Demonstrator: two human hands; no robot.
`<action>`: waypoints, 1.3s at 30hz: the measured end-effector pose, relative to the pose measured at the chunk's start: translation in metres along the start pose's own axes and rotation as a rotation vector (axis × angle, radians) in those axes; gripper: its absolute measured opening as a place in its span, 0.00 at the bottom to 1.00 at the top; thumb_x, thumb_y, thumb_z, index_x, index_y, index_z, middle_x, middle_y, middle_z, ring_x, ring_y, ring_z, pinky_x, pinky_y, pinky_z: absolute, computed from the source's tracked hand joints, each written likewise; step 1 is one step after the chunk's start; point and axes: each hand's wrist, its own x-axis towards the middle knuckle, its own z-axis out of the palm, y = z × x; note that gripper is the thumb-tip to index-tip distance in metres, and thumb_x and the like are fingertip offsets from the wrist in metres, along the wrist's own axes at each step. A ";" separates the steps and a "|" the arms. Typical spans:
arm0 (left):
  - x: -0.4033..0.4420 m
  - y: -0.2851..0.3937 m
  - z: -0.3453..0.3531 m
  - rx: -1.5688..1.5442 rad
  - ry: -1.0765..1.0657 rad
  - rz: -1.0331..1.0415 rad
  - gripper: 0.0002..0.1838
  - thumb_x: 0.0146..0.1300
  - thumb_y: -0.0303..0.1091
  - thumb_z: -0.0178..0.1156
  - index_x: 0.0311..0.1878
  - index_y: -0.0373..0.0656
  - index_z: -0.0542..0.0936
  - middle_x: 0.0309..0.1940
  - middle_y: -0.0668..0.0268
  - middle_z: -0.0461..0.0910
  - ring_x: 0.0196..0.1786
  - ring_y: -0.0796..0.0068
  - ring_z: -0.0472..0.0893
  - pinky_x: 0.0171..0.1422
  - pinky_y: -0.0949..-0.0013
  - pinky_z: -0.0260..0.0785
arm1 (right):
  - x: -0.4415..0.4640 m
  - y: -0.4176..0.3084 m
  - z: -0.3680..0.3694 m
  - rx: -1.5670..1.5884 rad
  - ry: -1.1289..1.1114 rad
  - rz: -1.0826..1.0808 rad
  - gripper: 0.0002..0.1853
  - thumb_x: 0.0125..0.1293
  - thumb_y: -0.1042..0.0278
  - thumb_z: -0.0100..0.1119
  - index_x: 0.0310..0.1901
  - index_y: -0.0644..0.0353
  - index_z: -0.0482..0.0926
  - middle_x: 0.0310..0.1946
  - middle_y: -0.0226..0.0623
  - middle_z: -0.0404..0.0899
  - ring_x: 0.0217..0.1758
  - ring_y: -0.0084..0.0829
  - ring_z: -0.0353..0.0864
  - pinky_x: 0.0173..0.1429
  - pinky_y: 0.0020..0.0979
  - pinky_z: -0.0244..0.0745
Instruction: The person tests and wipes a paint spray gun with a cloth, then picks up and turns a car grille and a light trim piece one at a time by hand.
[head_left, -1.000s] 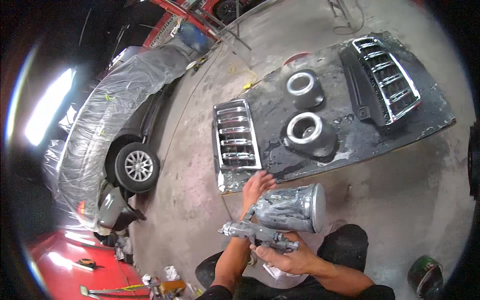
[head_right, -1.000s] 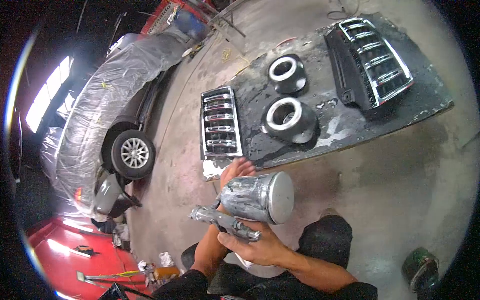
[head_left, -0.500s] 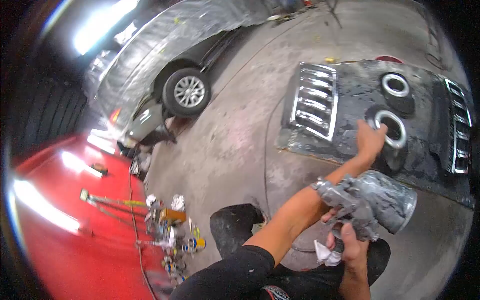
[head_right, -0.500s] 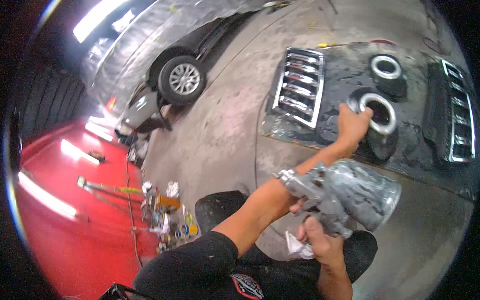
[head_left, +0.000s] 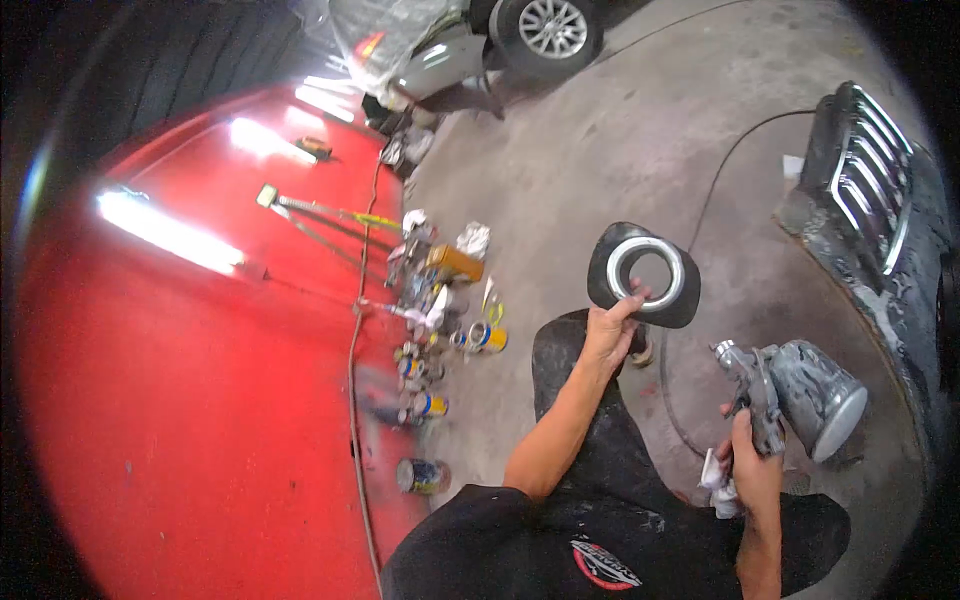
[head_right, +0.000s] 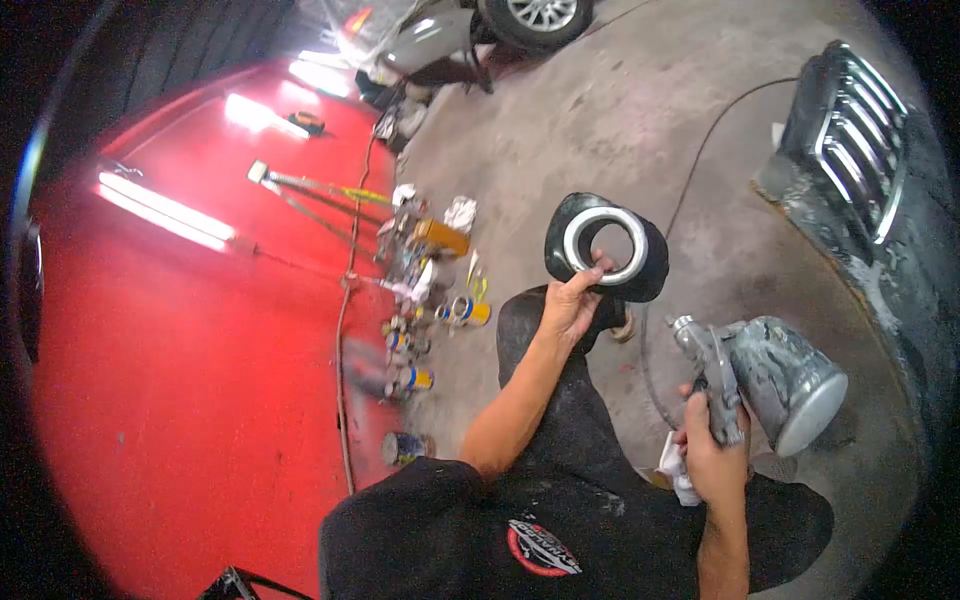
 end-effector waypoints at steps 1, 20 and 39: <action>-0.002 0.001 -0.009 -0.005 0.027 -0.005 0.20 0.52 0.19 0.61 0.51 0.41 0.73 0.44 0.64 0.77 0.47 0.67 0.78 0.54 0.62 0.71 | 0.011 0.012 0.014 -0.046 0.095 -0.047 0.17 0.66 0.55 0.53 0.37 0.64 0.77 0.18 0.26 0.71 0.16 0.16 0.67 0.22 0.22 0.64; 0.028 -0.066 -0.050 0.025 0.025 -0.396 0.29 0.64 0.61 0.45 0.47 0.42 0.73 0.35 0.65 0.77 0.37 0.71 0.78 0.45 0.64 0.73 | 0.060 0.055 0.038 -0.278 0.334 -0.012 0.22 0.66 0.45 0.51 0.36 0.61 0.78 0.19 0.26 0.72 0.14 0.16 0.63 0.18 0.22 0.57; 0.012 -0.089 -0.039 0.032 -0.172 -0.547 0.33 0.65 0.64 0.40 0.55 0.43 0.71 0.43 0.66 0.76 0.44 0.74 0.76 0.52 0.65 0.68 | 0.066 0.043 0.053 -0.395 0.177 -0.085 0.23 0.63 0.54 0.57 0.48 0.69 0.75 0.44 0.43 0.78 0.48 0.34 0.74 0.55 0.33 0.66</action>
